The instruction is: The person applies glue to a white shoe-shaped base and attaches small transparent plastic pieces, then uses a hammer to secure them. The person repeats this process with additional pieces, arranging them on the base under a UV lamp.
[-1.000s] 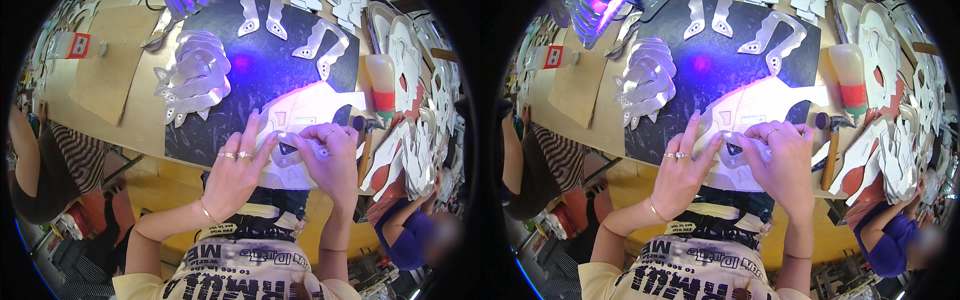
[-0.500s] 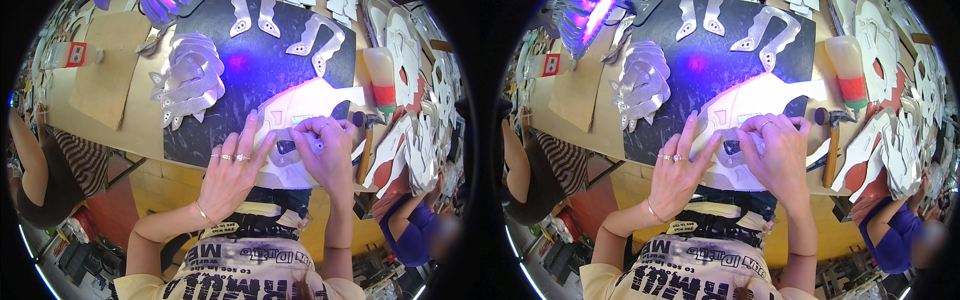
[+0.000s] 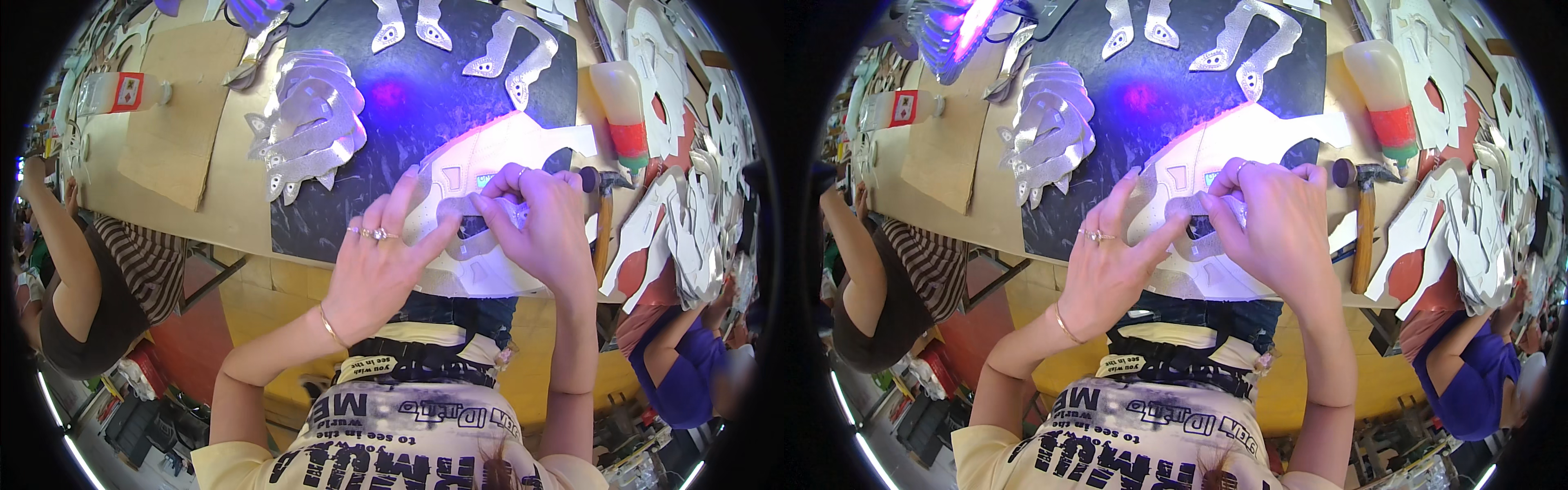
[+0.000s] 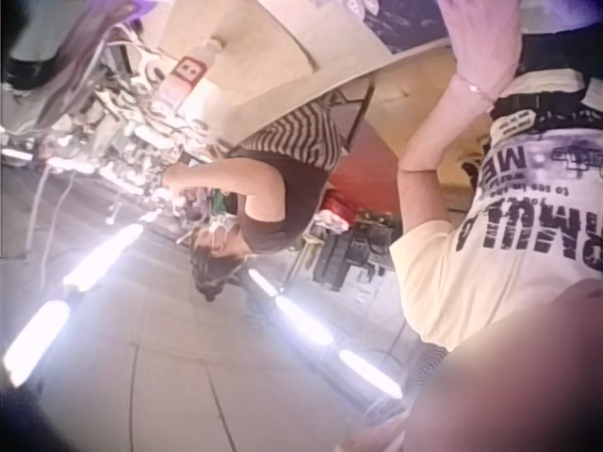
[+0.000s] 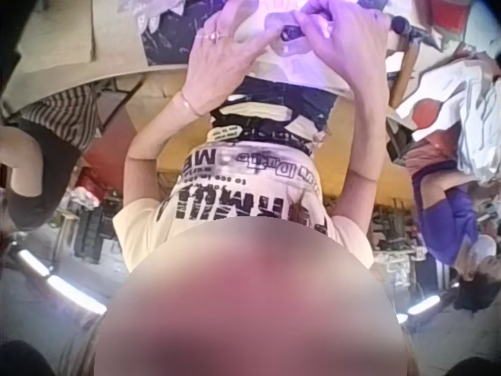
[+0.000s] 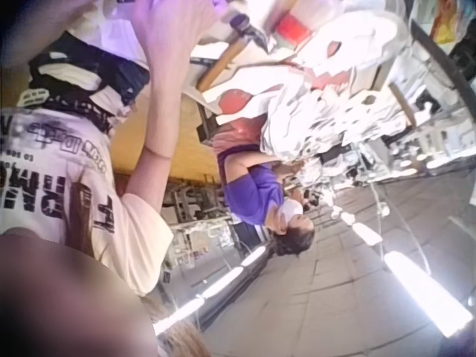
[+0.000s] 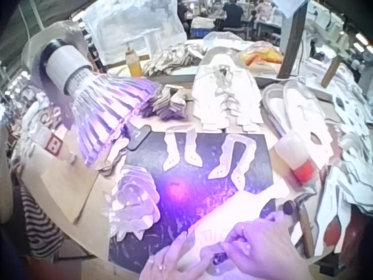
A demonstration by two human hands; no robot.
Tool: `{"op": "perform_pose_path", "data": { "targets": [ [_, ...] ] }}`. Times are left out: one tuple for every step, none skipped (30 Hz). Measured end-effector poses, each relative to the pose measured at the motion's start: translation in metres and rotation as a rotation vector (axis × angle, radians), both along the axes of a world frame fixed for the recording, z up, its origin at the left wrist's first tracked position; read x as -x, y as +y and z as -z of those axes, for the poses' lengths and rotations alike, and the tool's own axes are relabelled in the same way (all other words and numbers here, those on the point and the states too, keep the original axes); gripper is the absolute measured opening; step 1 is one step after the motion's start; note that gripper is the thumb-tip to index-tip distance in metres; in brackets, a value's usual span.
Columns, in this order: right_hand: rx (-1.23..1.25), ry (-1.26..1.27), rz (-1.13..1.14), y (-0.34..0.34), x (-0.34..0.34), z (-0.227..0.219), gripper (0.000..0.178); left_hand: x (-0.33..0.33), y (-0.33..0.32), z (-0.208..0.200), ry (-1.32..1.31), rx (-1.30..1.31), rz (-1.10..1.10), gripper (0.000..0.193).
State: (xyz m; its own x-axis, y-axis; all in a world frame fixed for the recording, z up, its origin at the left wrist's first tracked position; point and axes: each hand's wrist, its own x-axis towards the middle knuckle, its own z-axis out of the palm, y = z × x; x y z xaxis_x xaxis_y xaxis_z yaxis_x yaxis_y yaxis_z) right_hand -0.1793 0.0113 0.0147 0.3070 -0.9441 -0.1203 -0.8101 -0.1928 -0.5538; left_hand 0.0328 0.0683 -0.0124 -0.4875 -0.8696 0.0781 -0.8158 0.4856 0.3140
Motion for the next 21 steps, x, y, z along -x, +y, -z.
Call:
{"op": "perform_pose_path", "data": {
  "targets": [
    [-0.004,0.0,0.005,0.0,-0.001,0.0,0.015,0.0,-0.001,0.0,0.001,0.009,0.005,0.061],
    [0.015,0.015,0.019,0.002,-0.002,0.0,0.015,0.0,-0.001,-0.001,0.014,-0.023,-0.01,0.061],
    [0.025,0.036,0.038,0.006,-0.003,0.0,0.016,0.001,-0.001,-0.002,0.028,-0.052,-0.029,0.06],
    [0.052,0.049,0.053,0.01,-0.005,0.0,0.017,0.002,-0.001,-0.003,0.043,-0.081,-0.05,0.06],
    [0.125,0.114,0.073,0.015,-0.008,0.001,0.017,0.001,-0.002,-0.005,0.043,-0.076,-0.044,0.059],
    [0.216,0.169,0.089,0.023,-0.013,0.002,0.017,0.001,-0.003,-0.006,0.043,-0.069,-0.04,0.057],
    [0.322,0.22,0.101,0.03,-0.018,0.003,0.017,0.001,-0.004,-0.007,0.043,-0.062,-0.036,0.056],
    [0.366,0.277,0.141,0.036,-0.025,0.006,0.017,0.001,-0.004,-0.009,0.037,-0.069,-0.043,0.055],
    [0.424,0.329,0.179,0.041,-0.032,0.009,0.017,0.002,-0.004,-0.01,0.032,-0.076,-0.051,0.055],
    [0.486,0.398,0.213,0.046,-0.036,0.011,0.018,0.003,-0.003,-0.011,0.036,-0.062,-0.062,0.054],
    [0.504,0.39,0.228,0.051,-0.036,0.01,0.017,0.005,-0.002,-0.01,0.002,-0.042,-0.067,0.054],
    [0.525,0.398,0.24,0.055,-0.036,0.01,0.017,0.008,-0.001,-0.01,-0.023,-0.003,-0.075,0.053],
    [0.546,0.407,0.253,0.058,-0.036,0.01,0.016,0.009,0.0,-0.009,-0.049,0.018,-0.078,0.053],
    [0.532,0.386,0.244,0.06,-0.034,0.009,0.016,0.01,0.001,-0.009,-0.037,0.019,-0.089,0.053],
    [0.516,0.366,0.235,0.061,-0.032,0.008,0.015,0.01,0.002,-0.008,-0.025,-0.001,-0.094,0.053],
    [0.499,0.347,0.227,0.061,-0.029,0.008,0.014,0.011,0.004,-0.007,-0.008,-0.008,-0.102,0.054],
    [0.513,0.323,0.181,0.061,-0.027,0.007,0.014,0.012,0.004,-0.005,-0.002,0.011,-0.111,0.054],
    [0.528,0.297,0.135,0.06,-0.025,0.008,0.013,0.013,0.003,-0.003,0.006,0.046,-0.122,0.055],
    [0.509,0.281,0.099,0.06,-0.024,0.008,0.013,0.014,0.003,-0.002,0.013,0.078,-0.134,0.055],
    [0.561,0.26,0.09,0.059,-0.024,0.009,0.014,0.014,0.003,-0.001,0.004,0.066,-0.137,0.056],
    [0.581,0.25,0.093,0.059,-0.023,0.01,0.015,0.014,0.004,-0.001,-0.004,0.053,-0.14,0.056]
  ]
}}
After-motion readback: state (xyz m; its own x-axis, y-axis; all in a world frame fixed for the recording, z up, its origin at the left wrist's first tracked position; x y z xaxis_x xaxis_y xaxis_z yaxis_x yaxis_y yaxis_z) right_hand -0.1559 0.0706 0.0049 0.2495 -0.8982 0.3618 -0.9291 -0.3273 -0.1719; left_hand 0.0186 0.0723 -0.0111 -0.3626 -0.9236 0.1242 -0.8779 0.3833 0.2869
